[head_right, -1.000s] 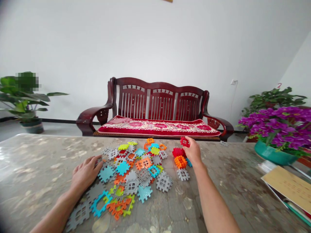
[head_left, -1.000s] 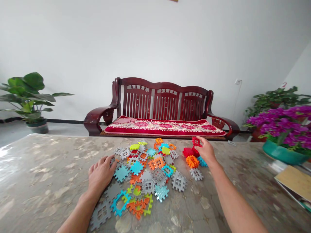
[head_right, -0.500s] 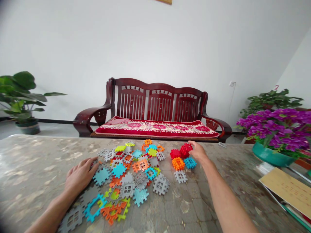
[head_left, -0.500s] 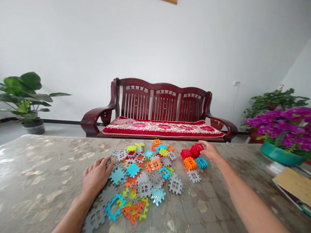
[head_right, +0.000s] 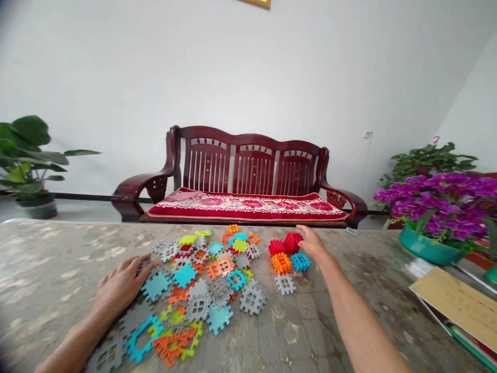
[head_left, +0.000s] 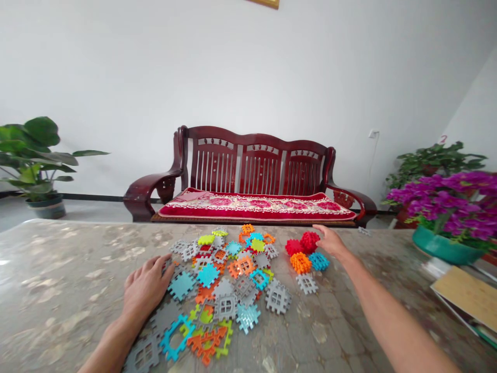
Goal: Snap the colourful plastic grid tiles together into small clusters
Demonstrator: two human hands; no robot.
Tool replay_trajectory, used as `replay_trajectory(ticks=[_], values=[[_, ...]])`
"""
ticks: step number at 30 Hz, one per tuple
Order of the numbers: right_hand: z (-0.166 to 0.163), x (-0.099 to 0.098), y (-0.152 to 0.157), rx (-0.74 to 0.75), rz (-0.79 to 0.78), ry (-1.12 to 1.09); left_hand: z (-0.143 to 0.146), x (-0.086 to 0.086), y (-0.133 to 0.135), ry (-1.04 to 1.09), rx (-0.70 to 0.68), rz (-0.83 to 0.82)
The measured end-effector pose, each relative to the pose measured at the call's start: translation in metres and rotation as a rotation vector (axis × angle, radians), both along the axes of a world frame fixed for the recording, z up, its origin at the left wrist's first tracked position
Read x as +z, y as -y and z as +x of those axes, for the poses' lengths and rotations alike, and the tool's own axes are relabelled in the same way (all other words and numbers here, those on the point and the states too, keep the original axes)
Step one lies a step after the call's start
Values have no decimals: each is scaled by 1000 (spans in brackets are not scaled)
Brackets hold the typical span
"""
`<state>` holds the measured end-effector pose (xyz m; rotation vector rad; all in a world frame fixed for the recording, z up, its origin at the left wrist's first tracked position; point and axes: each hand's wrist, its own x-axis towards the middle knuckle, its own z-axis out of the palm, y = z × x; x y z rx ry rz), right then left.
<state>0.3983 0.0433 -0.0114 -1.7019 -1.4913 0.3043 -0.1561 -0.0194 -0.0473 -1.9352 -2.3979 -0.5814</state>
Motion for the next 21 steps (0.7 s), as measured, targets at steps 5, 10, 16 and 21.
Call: replay_trajectory(ticks=[5, 10, 16, 21], values=[[0, -16, 6, -53, 44, -65, 0, 1, 1, -11, -3, 2], [-5, -31, 19, -137, 100, -121, 0, 0, 0, -3, -3, 11], [-36, -24, 43, -227, 273, -141, 3, 3, 3, 12, 2, 28], [-102, -6, 58, -31, 294, -136, 6, 7, 6, 26, 11, 16]])
